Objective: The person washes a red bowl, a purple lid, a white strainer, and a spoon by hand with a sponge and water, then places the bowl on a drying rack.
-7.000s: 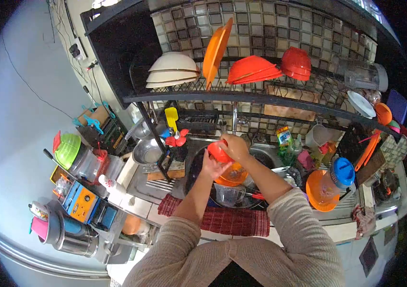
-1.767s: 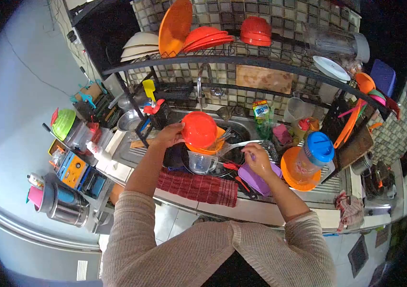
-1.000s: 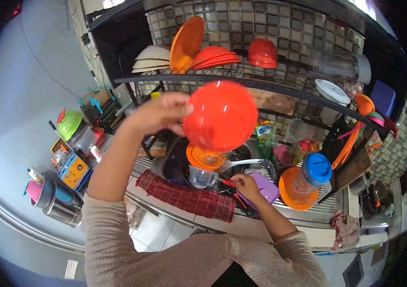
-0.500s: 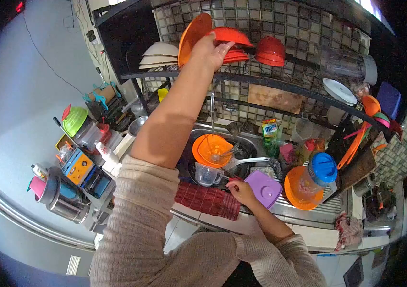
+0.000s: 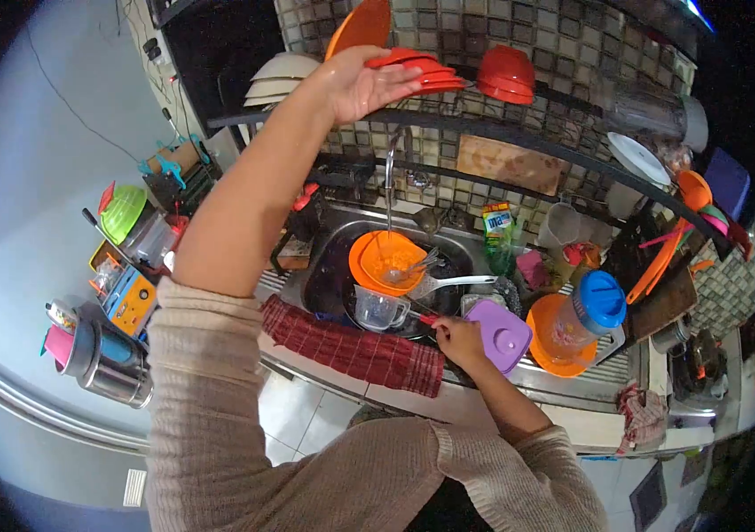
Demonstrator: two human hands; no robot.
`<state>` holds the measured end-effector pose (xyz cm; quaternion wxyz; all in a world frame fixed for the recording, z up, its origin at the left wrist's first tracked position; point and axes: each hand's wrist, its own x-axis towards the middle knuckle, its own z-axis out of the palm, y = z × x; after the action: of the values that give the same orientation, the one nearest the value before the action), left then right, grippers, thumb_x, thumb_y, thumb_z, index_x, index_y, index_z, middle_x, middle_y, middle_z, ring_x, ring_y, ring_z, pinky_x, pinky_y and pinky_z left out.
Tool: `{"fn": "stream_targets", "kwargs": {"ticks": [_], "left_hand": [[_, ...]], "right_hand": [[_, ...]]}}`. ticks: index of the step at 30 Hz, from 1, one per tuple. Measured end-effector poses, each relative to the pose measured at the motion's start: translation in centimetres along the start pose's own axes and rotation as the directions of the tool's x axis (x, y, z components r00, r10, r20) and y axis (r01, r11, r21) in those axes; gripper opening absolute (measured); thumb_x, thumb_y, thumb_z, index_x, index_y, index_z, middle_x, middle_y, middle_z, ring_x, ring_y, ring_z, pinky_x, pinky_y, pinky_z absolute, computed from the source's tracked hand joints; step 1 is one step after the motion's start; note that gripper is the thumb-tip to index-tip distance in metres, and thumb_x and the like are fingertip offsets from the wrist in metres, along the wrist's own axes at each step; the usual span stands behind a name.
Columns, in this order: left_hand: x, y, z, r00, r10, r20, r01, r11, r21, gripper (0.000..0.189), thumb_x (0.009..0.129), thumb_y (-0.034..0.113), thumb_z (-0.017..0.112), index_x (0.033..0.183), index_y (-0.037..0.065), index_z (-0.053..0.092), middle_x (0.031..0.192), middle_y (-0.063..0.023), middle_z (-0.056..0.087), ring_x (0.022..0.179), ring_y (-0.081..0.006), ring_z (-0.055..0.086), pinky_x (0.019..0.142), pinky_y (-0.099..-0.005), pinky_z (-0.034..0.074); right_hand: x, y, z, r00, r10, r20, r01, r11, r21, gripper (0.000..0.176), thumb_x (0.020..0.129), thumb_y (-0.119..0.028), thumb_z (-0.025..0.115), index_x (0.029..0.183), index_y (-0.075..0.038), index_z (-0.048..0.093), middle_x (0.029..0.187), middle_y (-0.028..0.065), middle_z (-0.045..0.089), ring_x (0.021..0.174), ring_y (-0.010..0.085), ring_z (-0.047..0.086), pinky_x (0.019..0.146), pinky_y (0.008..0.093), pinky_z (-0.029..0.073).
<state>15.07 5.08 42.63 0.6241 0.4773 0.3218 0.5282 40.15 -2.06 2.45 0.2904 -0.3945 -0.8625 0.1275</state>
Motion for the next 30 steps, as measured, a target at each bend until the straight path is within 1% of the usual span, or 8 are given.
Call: {"fn": "stream_targets", "kwargs": {"ticks": [6, 9, 12, 16, 19, 22, 24, 30], "left_hand": [[-4.1, -0.3, -1.8, 0.998, -0.058, 0.010, 0.056, 0.985, 0.166, 0.033, 0.089, 0.025, 0.046, 0.107, -0.003, 0.050, 0.099, -0.0151, 0.061, 0.085, -0.0258, 0.063, 0.070, -0.0295, 0.056], [-8.8, -2.6, -3.6, 0.941, -0.248, 0.231, 0.215, 0.964, 0.159, 0.038, 0.092, 0.036, 0.039, 0.104, 0.003, 0.052, 0.093, -0.0122, 0.063, 0.073, -0.0232, 0.065, 0.064, -0.0292, 0.056], [-14.3, -8.2, -6.5, 0.951, -0.281, 0.126, 0.191, 0.861, 0.472, 0.042, 0.091, 0.042, 0.037, 0.102, 0.005, 0.053, 0.086, -0.0111, 0.063, 0.069, -0.0183, 0.064, 0.056, -0.0267, 0.053], [-20.2, -19.5, -14.6, 0.962, -0.269, -0.045, 0.268, 0.902, 0.337, 0.043, 0.090, 0.038, 0.042, 0.115, 0.004, 0.047, 0.099, -0.0123, 0.060, 0.082, -0.0189, 0.061, 0.067, -0.0272, 0.051], [-24.4, -26.0, -18.4, 0.903, -0.288, -0.320, 0.362, 0.910, 0.203, 0.035, 0.090, 0.030, 0.043, 0.115, 0.008, 0.050, 0.099, -0.0068, 0.059, 0.084, -0.0161, 0.059, 0.071, -0.0280, 0.049], [-29.2, -28.7, -21.1, 0.895, -0.275, -0.352, 0.273, 0.960, -0.055, 0.033, 0.090, 0.028, 0.043, 0.117, 0.008, 0.049, 0.098, -0.0055, 0.059, 0.085, -0.0153, 0.058, 0.073, -0.0279, 0.047], [-31.5, -29.2, -22.9, 0.861, -0.328, -0.388, 0.313, 0.944, -0.104, 0.035, 0.090, 0.030, 0.042, 0.117, 0.008, 0.048, 0.097, -0.0044, 0.059, 0.083, -0.0151, 0.057, 0.070, -0.0265, 0.045], [-34.1, -28.9, -28.6, 0.762, -0.325, -0.560, 0.289, 0.945, -0.154, 0.039, 0.089, 0.037, 0.042, 0.113, 0.008, 0.050, 0.093, -0.0036, 0.060, 0.079, -0.0150, 0.056, 0.066, -0.0245, 0.042]], "right_hand": [[2.9, -1.7, 1.3, 0.995, -0.020, 0.099, -0.001, 0.978, 0.208, 0.015, 0.072, -0.011, 0.057, 0.086, -0.012, 0.061, 0.083, 0.0094, 0.063, 0.069, 0.0251, 0.062, 0.062, 0.0365, 0.048], [4.0, -1.9, 2.7, 0.987, -0.020, 0.159, -0.029, 0.954, 0.297, 0.014, 0.073, -0.010, 0.056, 0.086, -0.010, 0.061, 0.079, 0.0110, 0.063, 0.068, 0.0262, 0.062, 0.062, 0.0356, 0.049], [5.5, -1.7, 4.5, 0.970, -0.006, 0.245, -0.073, 0.948, 0.310, 0.014, 0.076, -0.011, 0.056, 0.088, -0.008, 0.062, 0.077, 0.0140, 0.062, 0.068, 0.0259, 0.062, 0.062, 0.0342, 0.049], [9.2, 0.8, 9.0, 0.960, 0.057, 0.274, -0.170, 0.896, 0.410, 0.017, 0.078, -0.007, 0.052, 0.091, -0.006, 0.062, 0.075, 0.0155, 0.062, 0.069, 0.0261, 0.062, 0.065, 0.0313, 0.048], [12.2, 4.5, 13.3, 0.894, 0.292, 0.339, -0.447, 0.630, 0.636, 0.017, 0.079, -0.008, 0.051, 0.092, -0.003, 0.060, 0.082, 0.0163, 0.061, 0.074, 0.0284, 0.061, 0.068, 0.0312, 0.048], [15.1, 6.1, 16.4, 0.990, 0.130, -0.060, -0.057, 0.744, 0.666, 0.018, 0.080, -0.010, 0.051, 0.094, -0.002, 0.058, 0.096, 0.0160, 0.059, 0.084, 0.0274, 0.059, 0.073, 0.0334, 0.047], [17.2, 5.3, 15.6, 0.954, 0.271, 0.131, -0.264, 0.962, -0.065, 0.029, 0.073, -0.008, 0.058, 0.102, -0.004, 0.057, 0.103, 0.0116, 0.059, 0.093, 0.0249, 0.058, 0.077, 0.0314, 0.048], [20.5, 4.8, 17.8, 0.928, 0.197, 0.317, 0.053, 0.772, -0.633, 0.035, 0.076, -0.029, 0.059, 0.106, -0.011, 0.060, 0.114, 0.0089, 0.055, 0.100, 0.0255, 0.056, 0.093, 0.0630, 0.026]]}}
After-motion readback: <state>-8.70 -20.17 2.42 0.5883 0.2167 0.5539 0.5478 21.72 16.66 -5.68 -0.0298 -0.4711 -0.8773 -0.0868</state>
